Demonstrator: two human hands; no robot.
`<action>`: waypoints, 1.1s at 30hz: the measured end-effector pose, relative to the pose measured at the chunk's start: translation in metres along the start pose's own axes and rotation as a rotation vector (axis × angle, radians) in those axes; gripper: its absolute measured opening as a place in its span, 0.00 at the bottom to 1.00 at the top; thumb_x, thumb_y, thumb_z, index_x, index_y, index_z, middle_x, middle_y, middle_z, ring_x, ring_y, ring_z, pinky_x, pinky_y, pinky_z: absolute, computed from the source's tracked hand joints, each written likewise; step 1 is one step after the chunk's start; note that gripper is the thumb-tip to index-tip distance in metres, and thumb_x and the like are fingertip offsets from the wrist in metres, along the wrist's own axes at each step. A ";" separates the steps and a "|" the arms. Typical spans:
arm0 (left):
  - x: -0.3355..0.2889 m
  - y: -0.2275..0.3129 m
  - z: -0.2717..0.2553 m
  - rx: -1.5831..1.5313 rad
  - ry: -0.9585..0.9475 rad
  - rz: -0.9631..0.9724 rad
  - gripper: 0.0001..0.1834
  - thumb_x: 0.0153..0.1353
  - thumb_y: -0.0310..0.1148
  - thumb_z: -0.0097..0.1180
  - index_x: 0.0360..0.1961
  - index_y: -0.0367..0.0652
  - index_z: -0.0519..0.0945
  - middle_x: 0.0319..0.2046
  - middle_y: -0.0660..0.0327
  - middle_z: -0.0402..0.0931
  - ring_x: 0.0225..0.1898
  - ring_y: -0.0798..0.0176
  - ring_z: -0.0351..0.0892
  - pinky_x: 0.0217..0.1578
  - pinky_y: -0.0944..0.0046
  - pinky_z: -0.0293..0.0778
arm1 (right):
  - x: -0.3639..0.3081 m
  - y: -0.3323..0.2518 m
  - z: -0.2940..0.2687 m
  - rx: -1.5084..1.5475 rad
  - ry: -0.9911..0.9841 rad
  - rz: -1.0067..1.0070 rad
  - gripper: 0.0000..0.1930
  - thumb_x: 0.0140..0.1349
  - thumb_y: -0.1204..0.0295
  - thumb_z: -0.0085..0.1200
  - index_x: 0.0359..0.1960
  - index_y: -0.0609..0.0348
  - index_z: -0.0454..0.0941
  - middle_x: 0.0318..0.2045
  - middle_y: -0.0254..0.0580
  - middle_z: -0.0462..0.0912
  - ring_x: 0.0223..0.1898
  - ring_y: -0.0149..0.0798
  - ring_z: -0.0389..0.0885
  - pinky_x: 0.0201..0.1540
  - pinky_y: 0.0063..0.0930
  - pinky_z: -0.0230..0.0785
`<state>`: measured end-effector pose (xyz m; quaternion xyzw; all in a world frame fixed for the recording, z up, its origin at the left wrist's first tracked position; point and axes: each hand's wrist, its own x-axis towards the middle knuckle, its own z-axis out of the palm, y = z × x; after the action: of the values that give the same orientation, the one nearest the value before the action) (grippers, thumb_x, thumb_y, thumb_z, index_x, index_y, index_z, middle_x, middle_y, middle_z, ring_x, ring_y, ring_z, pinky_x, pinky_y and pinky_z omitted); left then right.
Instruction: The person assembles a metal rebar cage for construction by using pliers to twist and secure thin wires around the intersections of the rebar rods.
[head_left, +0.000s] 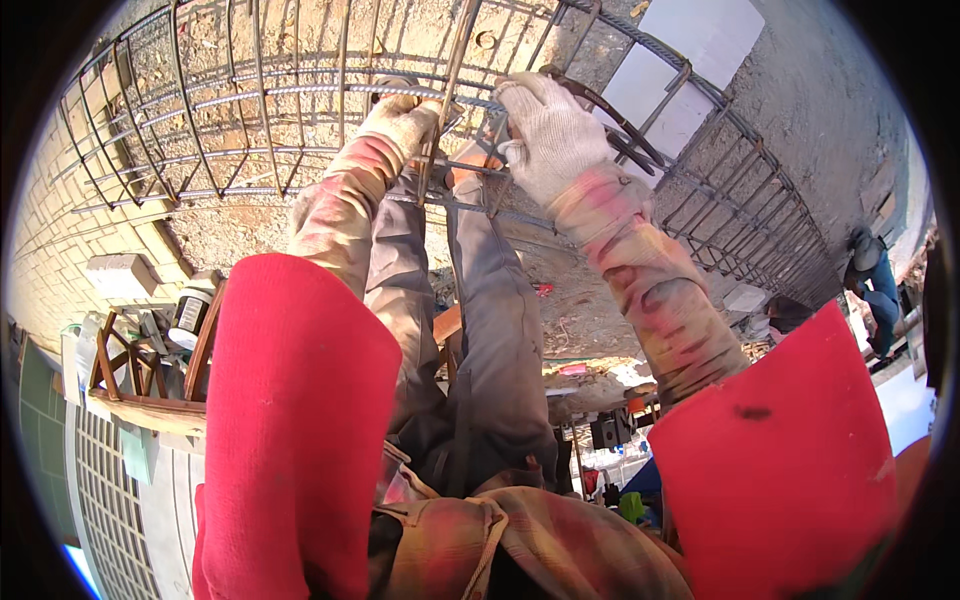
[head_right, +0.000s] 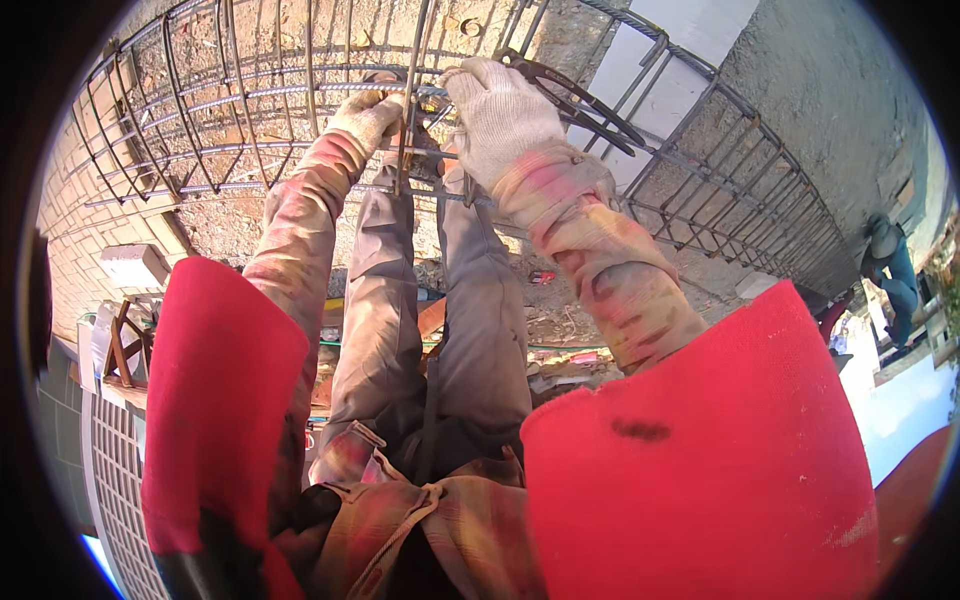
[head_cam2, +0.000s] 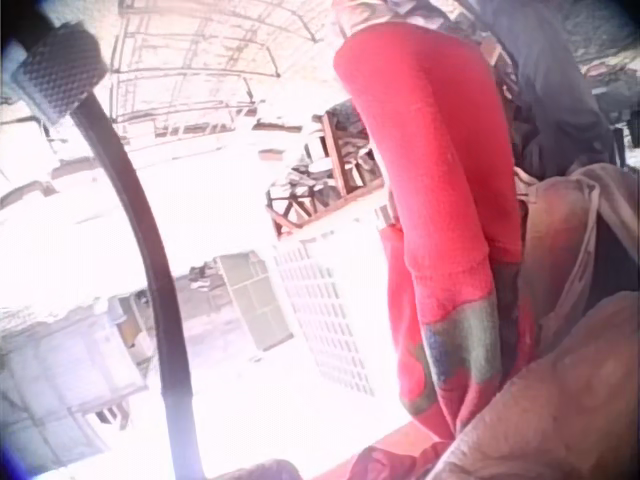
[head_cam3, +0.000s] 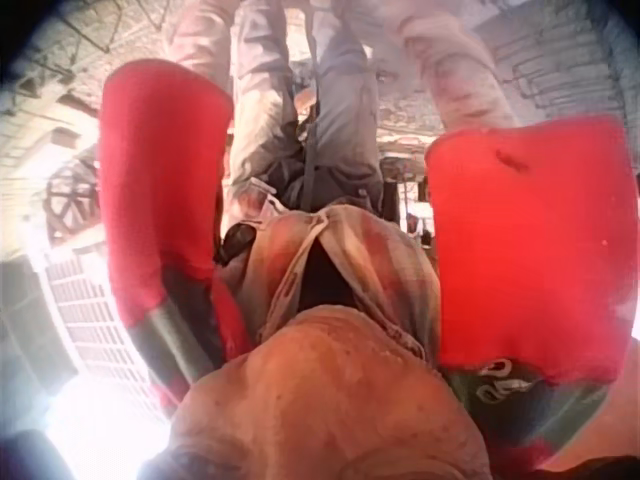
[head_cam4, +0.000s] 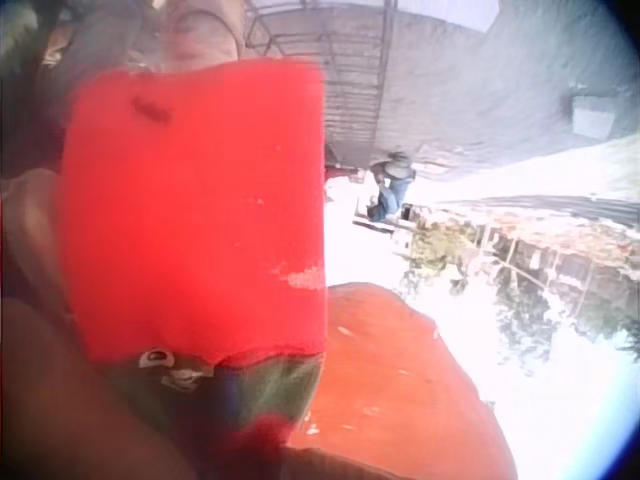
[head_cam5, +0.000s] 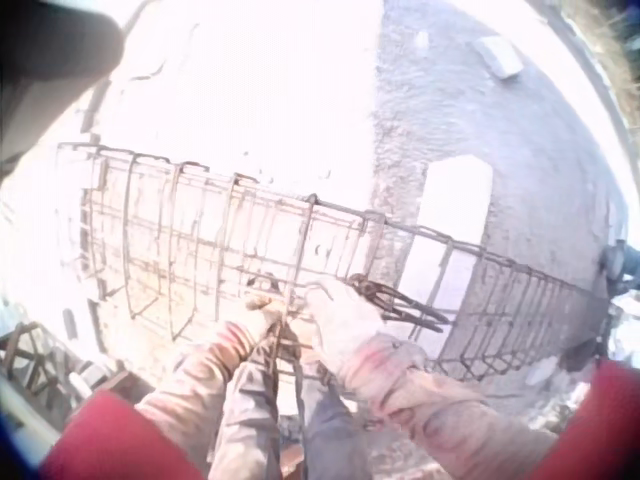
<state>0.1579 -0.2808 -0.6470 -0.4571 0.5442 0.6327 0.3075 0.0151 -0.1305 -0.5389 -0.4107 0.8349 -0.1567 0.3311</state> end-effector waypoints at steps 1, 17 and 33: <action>-0.001 0.002 -0.004 -0.002 -0.036 -0.016 0.12 0.57 0.41 0.56 0.27 0.44 0.78 0.18 0.67 0.72 0.20 0.72 0.69 0.22 0.70 0.65 | 0.014 -0.010 0.015 -0.028 -0.005 0.031 0.22 0.48 0.70 0.57 0.47 0.53 0.72 0.50 0.41 0.72 0.52 0.46 0.71 0.53 0.36 0.67; -0.015 -0.012 -0.002 -0.054 0.183 0.130 0.09 0.56 0.35 0.58 0.30 0.40 0.81 0.18 0.66 0.75 0.20 0.73 0.72 0.24 0.71 0.67 | 0.045 -0.018 0.057 -0.049 0.065 0.268 0.10 0.47 0.68 0.55 0.33 0.55 0.76 0.28 0.47 0.77 0.34 0.51 0.77 0.39 0.43 0.69; -0.022 0.036 0.006 -0.240 0.156 -0.027 0.11 0.48 0.37 0.61 0.24 0.38 0.80 0.17 0.63 0.74 0.18 0.69 0.73 0.18 0.70 0.68 | 0.023 -0.039 0.061 0.097 0.162 0.290 0.08 0.50 0.67 0.56 0.31 0.53 0.73 0.26 0.45 0.77 0.33 0.51 0.76 0.37 0.41 0.69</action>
<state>0.1329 -0.2804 -0.6127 -0.5458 0.4804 0.6516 0.2160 0.0686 -0.1721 -0.5727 -0.2557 0.9008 -0.1801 0.3014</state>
